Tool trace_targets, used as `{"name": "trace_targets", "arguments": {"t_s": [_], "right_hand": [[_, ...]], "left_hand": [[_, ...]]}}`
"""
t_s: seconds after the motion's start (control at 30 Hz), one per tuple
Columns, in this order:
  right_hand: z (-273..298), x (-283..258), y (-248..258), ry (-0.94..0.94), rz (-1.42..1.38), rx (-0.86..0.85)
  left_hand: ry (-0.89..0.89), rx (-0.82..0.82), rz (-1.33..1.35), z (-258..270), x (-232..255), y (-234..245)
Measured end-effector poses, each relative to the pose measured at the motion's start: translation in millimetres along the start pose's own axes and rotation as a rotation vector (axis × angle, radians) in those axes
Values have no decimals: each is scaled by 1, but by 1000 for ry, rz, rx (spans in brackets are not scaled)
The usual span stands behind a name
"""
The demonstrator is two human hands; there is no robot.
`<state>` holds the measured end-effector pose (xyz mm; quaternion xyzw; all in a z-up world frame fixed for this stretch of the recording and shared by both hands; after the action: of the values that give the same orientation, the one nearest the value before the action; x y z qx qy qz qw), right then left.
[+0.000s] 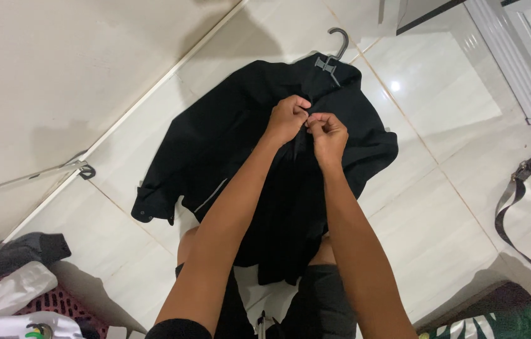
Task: Organizing shirts onto hangers and placing them in a wardrobe.
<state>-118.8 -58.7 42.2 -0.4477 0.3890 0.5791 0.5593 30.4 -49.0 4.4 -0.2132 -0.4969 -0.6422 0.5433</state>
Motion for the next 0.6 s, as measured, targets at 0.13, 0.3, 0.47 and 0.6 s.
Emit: {"name": "trace_targets", "arguments": {"t_s": [0.13, 0.3, 0.47, 0.6], "right_hand": [[-15, 14, 9, -104, -104, -33], [-23, 24, 10, -407, -284, -51], [-14, 34, 18, -378, -170, -35], [14, 33, 22, -314, -65, -59]], "left_hand": [[-80, -44, -89, 7, 22, 9], [-188, -69, -150, 10, 33, 13], [-176, 52, -147, 11, 27, 22], [-168, 100, -220, 16, -11, 34]]}}
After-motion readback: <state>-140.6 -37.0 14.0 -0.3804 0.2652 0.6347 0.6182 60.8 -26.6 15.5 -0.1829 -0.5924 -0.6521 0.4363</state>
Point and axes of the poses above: each hand's wrist, its own z-axis away from the middle knuckle, its own y-axis out of the back of the hand, x = y × z, the point moved 7 cm from there along -z, towards the middle knuckle, and after that the axes turned 15 degrees about -z, right-handed, at the moved point
